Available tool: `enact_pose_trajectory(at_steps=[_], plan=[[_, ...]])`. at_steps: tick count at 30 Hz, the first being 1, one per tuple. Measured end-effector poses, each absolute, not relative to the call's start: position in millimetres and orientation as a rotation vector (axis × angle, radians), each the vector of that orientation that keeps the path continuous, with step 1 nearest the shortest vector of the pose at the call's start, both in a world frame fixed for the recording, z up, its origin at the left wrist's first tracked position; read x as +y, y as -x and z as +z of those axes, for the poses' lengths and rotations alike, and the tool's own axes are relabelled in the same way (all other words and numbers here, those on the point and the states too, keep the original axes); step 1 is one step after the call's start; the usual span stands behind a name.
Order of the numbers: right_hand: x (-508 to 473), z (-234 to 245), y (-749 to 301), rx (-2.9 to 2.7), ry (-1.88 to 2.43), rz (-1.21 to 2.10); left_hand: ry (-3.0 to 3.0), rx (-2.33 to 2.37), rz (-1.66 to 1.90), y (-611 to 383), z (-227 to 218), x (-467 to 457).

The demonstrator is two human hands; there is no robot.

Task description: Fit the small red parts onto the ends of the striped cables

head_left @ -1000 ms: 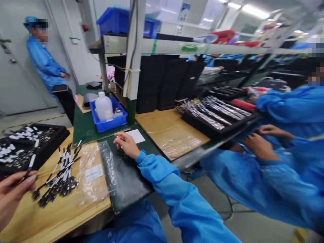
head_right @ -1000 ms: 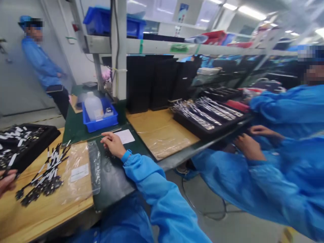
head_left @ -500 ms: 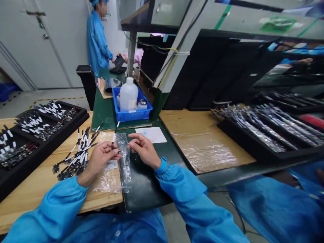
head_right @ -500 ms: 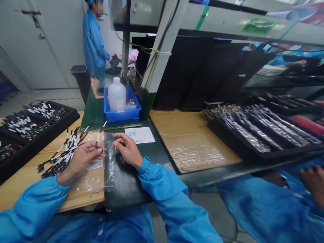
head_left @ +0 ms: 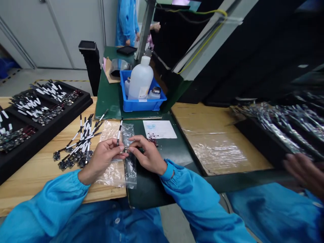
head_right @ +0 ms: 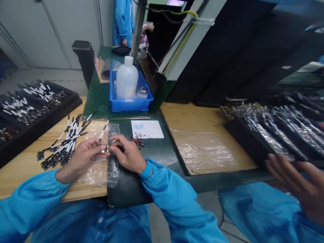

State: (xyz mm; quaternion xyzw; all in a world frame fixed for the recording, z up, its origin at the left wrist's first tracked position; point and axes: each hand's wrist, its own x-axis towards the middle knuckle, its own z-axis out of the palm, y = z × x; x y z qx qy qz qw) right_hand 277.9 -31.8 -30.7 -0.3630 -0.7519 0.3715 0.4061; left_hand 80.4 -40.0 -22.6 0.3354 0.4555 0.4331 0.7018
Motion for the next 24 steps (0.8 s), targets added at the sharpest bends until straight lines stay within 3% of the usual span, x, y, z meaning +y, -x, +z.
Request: enact_pose_trajectory(at_steps=[24], plan=[[-34.8, -29.7, -275.9, -1.956, 0.972, 0.867, -0.816, 1.012, 0.964, -81.2, -29.6, -41.9]])
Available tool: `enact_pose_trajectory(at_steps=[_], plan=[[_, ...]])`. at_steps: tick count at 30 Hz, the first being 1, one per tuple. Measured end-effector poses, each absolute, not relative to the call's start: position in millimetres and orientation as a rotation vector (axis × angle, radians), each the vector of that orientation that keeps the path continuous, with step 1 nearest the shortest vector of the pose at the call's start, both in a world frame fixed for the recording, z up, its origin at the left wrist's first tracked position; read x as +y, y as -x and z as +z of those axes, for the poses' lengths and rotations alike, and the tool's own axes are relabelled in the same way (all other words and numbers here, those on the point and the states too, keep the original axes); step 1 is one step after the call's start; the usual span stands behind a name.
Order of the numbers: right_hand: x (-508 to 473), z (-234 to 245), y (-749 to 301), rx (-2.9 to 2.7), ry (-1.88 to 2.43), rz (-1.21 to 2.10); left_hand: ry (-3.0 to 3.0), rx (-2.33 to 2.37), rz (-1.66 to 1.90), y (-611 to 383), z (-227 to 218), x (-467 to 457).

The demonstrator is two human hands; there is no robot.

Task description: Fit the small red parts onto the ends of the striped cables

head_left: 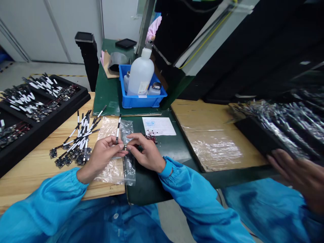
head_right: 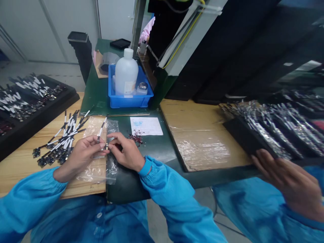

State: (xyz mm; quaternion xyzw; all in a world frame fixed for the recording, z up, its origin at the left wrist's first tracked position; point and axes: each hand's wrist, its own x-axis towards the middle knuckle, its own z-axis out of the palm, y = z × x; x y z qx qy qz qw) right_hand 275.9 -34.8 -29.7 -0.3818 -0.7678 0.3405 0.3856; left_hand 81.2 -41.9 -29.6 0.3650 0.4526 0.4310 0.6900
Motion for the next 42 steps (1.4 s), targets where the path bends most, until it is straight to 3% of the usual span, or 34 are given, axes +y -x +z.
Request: enact_pose_trajectory(at_steps=[21, 42], plan=[[-32.3, -31.5, -278.6, -2.06, 0.92, 0.906, -1.335, 1.211, 1.02, -81.9, -23.3, -48.2], [-32.4, -24.0, -277.5, -1.928, 0.914, 0.792, -0.828, 0.953, 1.024, -77.9, -26.8, -43.2]])
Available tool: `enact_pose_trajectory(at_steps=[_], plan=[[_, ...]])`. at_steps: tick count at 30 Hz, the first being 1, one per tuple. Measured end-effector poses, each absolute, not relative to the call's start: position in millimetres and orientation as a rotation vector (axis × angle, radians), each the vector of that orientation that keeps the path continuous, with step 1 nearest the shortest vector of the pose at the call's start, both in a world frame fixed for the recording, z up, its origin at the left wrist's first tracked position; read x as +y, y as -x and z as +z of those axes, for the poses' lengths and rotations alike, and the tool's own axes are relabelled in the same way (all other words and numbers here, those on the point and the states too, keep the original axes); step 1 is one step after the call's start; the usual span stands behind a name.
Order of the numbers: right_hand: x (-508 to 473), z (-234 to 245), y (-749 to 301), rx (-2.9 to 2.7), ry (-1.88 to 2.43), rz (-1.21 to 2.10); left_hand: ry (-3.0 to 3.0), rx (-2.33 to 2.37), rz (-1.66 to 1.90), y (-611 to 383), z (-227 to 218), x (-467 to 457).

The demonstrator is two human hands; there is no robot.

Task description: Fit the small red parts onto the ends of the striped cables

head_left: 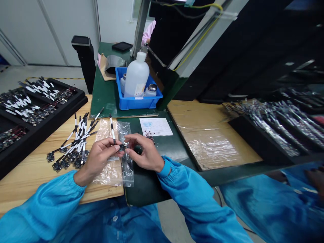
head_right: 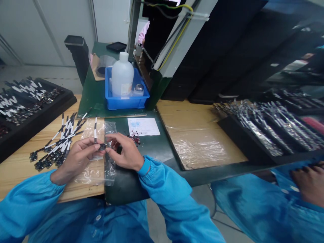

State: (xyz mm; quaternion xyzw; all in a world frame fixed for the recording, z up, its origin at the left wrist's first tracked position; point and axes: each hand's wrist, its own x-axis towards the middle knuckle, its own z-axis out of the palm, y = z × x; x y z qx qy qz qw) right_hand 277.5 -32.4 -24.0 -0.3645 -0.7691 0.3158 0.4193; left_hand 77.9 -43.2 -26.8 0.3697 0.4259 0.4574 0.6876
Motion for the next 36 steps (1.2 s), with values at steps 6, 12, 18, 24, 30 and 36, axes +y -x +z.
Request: enact_pose_trajectory(at_steps=[6, 12, 18, 24, 30, 36], plan=[[-33.3, -21.4, -279.5, -1.671, 0.98, 0.34, -0.768, 0.885, 1.078, -77.9, -27.3, -44.9], [-39.9, -29.3, -273.3, -1.719, 0.897, 0.351, -0.832, 0.878, 1.075, -78.2, -31.0, -46.5], [-39.1, -32.3, -269.0, -1.697, 0.906, 0.317, -0.967, 0.895, 1.075, -78.1, -38.4, -47.5], [-40.6, -28.6, -269.2, -1.7, 0.925, 0.319, -1.259, 1.024, 1.12, -80.9, -29.5, -50.7], [-41.5, -28.3, -269.2, -1.731, 0.927, 0.267, -1.606, 1.032, 1.227, -81.7, -30.9, -54.5], [-42.9, -30.7, -268.9, -1.758, 0.964, 0.155, -1.811, 1.005, 1.305, -81.8, -36.1, -54.8]])
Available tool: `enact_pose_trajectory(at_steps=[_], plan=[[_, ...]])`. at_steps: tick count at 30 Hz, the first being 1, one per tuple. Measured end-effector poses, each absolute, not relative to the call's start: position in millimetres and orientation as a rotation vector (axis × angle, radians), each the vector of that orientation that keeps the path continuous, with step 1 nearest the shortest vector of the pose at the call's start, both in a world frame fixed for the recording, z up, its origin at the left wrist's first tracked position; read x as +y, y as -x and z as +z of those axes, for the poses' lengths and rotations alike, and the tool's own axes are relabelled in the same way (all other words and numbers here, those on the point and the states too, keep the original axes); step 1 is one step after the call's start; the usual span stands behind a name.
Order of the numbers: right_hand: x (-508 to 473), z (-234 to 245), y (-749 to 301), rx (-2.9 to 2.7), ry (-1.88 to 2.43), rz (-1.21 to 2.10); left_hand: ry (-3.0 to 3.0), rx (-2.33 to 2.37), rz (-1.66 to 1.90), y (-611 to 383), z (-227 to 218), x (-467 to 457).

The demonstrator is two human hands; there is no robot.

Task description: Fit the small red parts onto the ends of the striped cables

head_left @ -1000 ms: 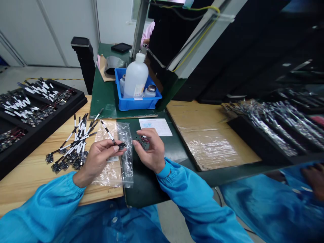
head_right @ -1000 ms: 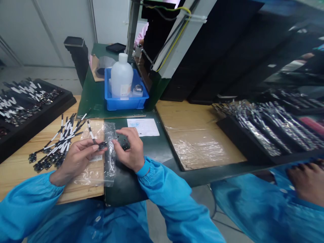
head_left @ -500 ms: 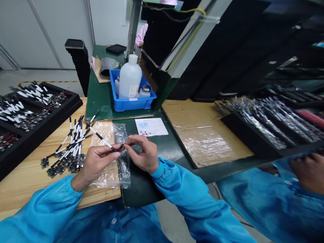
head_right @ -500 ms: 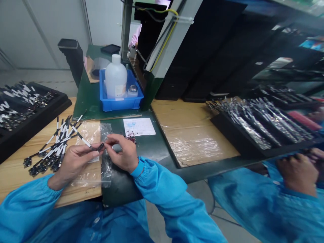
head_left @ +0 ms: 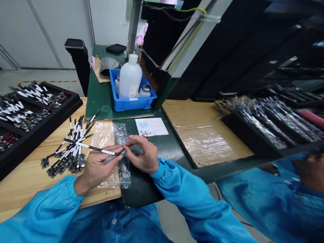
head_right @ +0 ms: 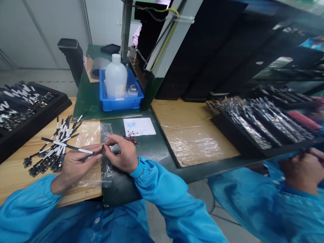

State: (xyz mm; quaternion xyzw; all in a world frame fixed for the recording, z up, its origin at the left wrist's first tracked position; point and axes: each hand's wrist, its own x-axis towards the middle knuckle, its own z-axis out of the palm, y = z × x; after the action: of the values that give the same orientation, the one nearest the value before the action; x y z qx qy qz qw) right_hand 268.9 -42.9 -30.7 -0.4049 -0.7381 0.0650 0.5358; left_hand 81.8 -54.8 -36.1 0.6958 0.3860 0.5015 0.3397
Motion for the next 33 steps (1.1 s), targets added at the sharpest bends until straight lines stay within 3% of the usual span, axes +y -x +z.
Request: enact_pose_trajectory(at_steps=[26, 33], plan=[[-38.9, -26.6, -273.8, -1.885, 1.003, 0.002, -1.716, 1.017, 1.321, -82.5, -27.0, -49.9], [-34.1, -42.8, -287.5, -1.828, 0.959, -0.031, -1.477, 1.114, 1.532, -73.0, -14.9, -37.7]])
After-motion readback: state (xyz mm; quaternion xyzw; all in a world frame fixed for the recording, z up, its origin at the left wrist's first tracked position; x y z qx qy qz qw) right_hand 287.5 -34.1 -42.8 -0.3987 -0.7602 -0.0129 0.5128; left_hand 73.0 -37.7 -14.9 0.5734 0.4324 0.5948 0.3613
